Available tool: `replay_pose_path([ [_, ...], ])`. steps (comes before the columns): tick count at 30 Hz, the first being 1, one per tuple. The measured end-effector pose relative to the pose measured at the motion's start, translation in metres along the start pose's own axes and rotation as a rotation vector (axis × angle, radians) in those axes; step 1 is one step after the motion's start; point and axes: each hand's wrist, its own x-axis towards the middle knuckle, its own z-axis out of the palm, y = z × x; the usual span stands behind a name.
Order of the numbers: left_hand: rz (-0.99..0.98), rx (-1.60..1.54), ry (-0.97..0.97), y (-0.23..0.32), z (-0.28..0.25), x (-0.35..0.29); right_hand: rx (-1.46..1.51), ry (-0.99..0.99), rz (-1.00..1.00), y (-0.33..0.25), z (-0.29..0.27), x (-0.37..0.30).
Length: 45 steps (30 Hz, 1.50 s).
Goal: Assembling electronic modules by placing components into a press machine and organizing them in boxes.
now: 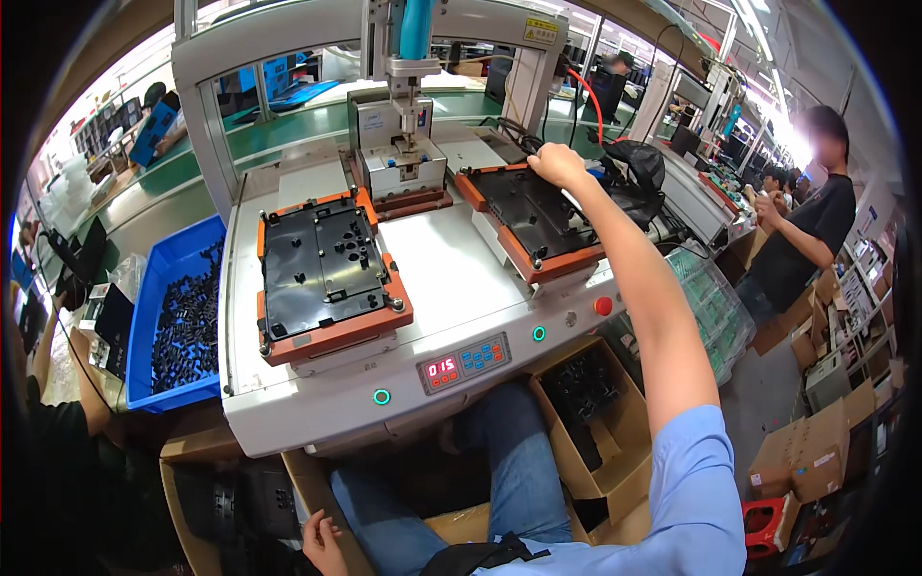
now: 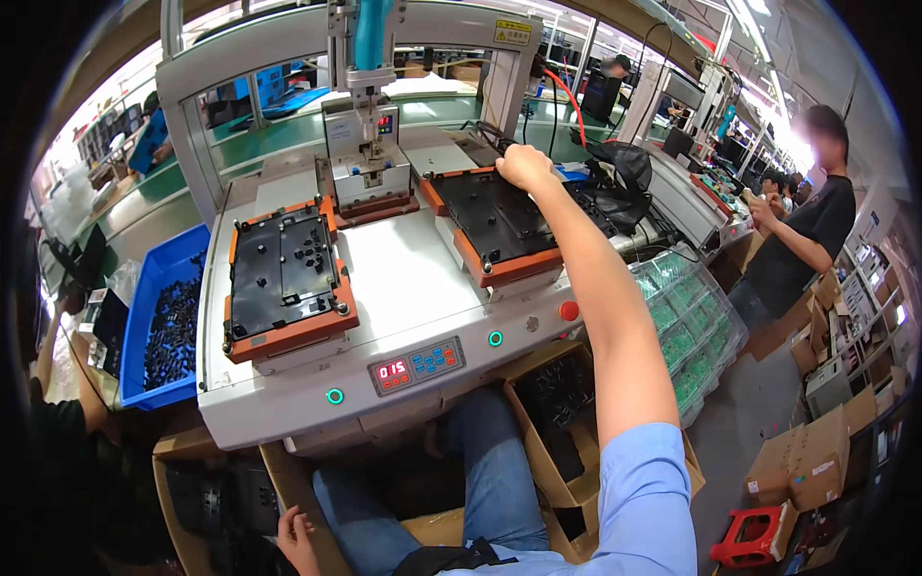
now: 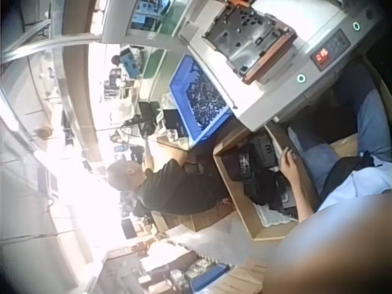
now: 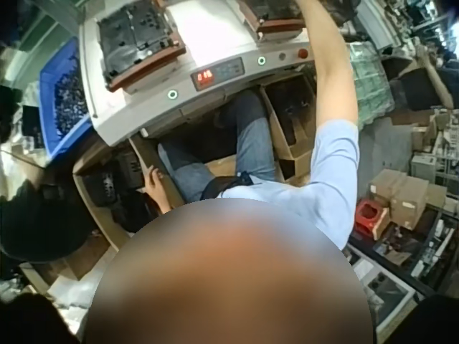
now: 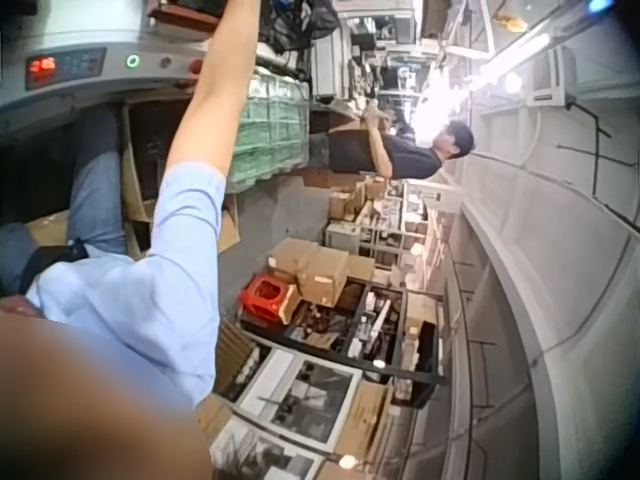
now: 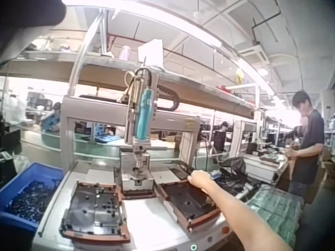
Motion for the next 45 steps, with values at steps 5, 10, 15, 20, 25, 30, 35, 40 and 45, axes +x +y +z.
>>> replay_pose_path([
  [5, 0.005, -0.052, 0.081, 0.002, -0.001, -0.001, 0.107, -0.079, 0.038, -0.013, -0.009, -0.003],
  [10, -0.003, -0.010, 0.057, 0.003, 0.005, 0.002, 0.515, -0.046, 0.140, 0.006, 0.009, 0.008],
  [15, -0.038, -0.058, 0.051, -0.011, 0.000, 0.002, 0.360, -0.004, 0.095, 0.003, 0.012, 0.007],
  [20, 0.010, -0.046, 0.088, -0.007, 0.007, 0.000, 0.436, -0.020, 0.083, 0.005, 0.006, -0.006],
  [25, 0.035, -0.055, 0.068, -0.012, 0.004, 0.003, 0.370, 0.231, -0.178, -0.022, -0.029, -0.070],
  [30, 0.044, -0.054, 0.058, -0.006, -0.001, 0.004, 0.703, -0.057, -0.339, -0.058, -0.084, -0.193],
  [35, 0.040, -0.026, 0.012, 0.007, 0.006, -0.001, 0.615, 0.126, -0.290, -0.057, -0.065, -0.201],
  [40, 0.074, -0.028, 0.028, -0.002, 0.006, -0.005, 0.653, 0.157, -0.216, -0.065, -0.061, -0.209],
  [45, 0.094, 0.001, 0.014, -0.001, 0.005, -0.006, 0.610, 0.219, -0.184, -0.066, -0.050, -0.211],
])
